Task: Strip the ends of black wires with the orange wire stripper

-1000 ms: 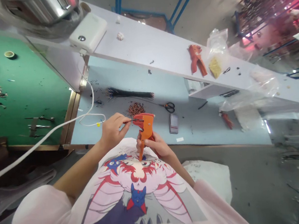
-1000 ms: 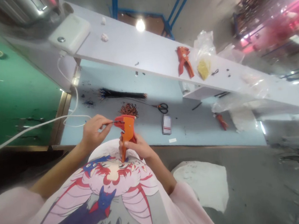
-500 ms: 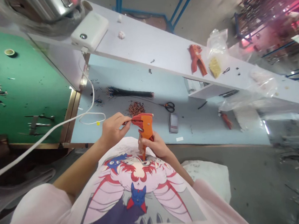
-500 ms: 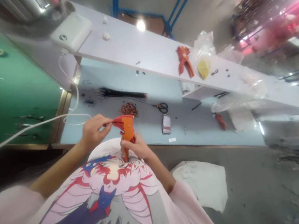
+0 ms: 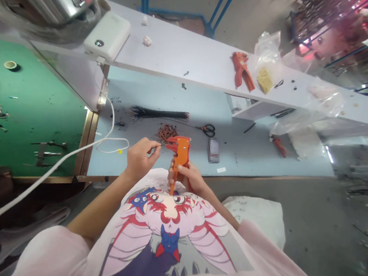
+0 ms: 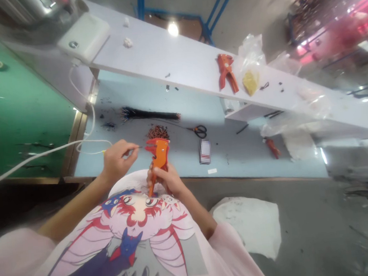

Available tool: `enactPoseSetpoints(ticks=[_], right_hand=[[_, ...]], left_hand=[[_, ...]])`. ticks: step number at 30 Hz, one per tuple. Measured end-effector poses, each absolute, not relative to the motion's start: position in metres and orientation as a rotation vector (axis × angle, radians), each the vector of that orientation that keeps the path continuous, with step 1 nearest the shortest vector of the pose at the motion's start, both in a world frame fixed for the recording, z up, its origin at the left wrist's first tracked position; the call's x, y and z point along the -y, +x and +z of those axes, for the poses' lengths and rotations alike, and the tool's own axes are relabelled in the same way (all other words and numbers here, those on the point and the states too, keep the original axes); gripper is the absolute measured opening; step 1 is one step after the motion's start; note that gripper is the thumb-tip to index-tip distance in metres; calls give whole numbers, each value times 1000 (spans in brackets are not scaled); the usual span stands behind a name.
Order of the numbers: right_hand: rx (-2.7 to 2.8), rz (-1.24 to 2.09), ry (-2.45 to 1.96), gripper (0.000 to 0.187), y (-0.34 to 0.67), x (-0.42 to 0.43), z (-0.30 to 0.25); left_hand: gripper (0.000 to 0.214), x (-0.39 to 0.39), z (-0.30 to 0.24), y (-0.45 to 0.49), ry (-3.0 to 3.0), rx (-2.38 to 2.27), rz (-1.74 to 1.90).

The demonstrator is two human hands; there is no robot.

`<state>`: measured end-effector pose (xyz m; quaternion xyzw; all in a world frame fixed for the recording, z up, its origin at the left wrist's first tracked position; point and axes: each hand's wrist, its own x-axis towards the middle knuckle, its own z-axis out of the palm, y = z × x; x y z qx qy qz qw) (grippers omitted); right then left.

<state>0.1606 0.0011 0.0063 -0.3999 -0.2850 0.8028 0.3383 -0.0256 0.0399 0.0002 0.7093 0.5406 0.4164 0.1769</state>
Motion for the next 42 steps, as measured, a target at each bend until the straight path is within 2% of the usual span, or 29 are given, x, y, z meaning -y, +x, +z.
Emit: enactPoseSetpoints(ticks=[3, 23, 42], right_hand=[[684, 2147, -973, 37, 171, -5, 11], [874, 2193, -943, 32, 169, -2, 30], [966, 2168, -997, 31, 167, -3, 18]], left_hand=[[12, -39, 2, -27, 1876, -1512, 1237], [7, -38, 13, -23, 1901, -1372, 1306], [10, -43, 15, -24, 2004, -1367, 1275]])
